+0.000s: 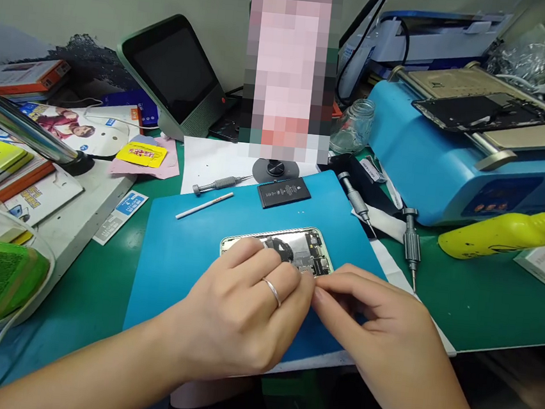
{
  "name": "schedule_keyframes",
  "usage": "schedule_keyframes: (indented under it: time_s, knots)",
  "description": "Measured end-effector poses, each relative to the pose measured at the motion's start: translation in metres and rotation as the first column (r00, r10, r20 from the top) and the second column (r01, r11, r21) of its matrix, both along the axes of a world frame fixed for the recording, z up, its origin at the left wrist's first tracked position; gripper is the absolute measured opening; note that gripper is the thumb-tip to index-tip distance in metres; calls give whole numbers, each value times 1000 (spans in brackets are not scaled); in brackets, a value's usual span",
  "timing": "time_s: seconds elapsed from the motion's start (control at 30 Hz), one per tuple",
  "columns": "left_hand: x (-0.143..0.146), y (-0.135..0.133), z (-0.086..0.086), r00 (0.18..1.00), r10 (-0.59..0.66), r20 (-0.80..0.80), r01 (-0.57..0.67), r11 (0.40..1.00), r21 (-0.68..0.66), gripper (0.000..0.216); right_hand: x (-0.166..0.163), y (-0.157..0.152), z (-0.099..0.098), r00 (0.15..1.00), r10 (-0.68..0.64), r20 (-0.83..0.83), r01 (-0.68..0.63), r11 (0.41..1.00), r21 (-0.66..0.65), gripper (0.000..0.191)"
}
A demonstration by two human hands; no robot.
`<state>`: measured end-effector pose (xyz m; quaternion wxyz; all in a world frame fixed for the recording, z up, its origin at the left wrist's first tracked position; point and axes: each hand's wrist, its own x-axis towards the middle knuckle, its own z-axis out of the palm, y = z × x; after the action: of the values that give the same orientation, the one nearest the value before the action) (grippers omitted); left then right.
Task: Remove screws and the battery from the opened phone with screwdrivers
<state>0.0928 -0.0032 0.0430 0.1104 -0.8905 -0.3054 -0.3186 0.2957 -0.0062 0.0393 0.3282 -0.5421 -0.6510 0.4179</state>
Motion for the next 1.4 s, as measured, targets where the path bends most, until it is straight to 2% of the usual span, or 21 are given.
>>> schedule_keyframes:
  time_s: [0.3, 0.53, 0.77, 1.03, 1.4]
  knots:
    - [-2, 6, -8, 1000, 22, 8, -22, 999, -33, 12, -3, 7, 4, 1000, 13, -3, -13, 998, -61, 28]
    - [-1, 10, -14, 998, 16, 65, -9, 994, -107, 17, 2, 15, 5, 997, 52, -55, -62, 976, -210, 31]
    - [1, 12, -12, 993, 40, 115, -26, 992, -122, 18, 7, 19, 2, 996, 26, -89, -44, 976, -214, 37]
    - [0, 12, -12, 996, 35, 80, -24, 990, -137, 21, 9, 18, 2, 999, 32, -24, -36, 977, -208, 48]
    - [2, 14, -14, 996, 46, 80, -29, 979, -202, 15, 11, 23, -2, 997, 58, -57, -71, 962, -265, 38]
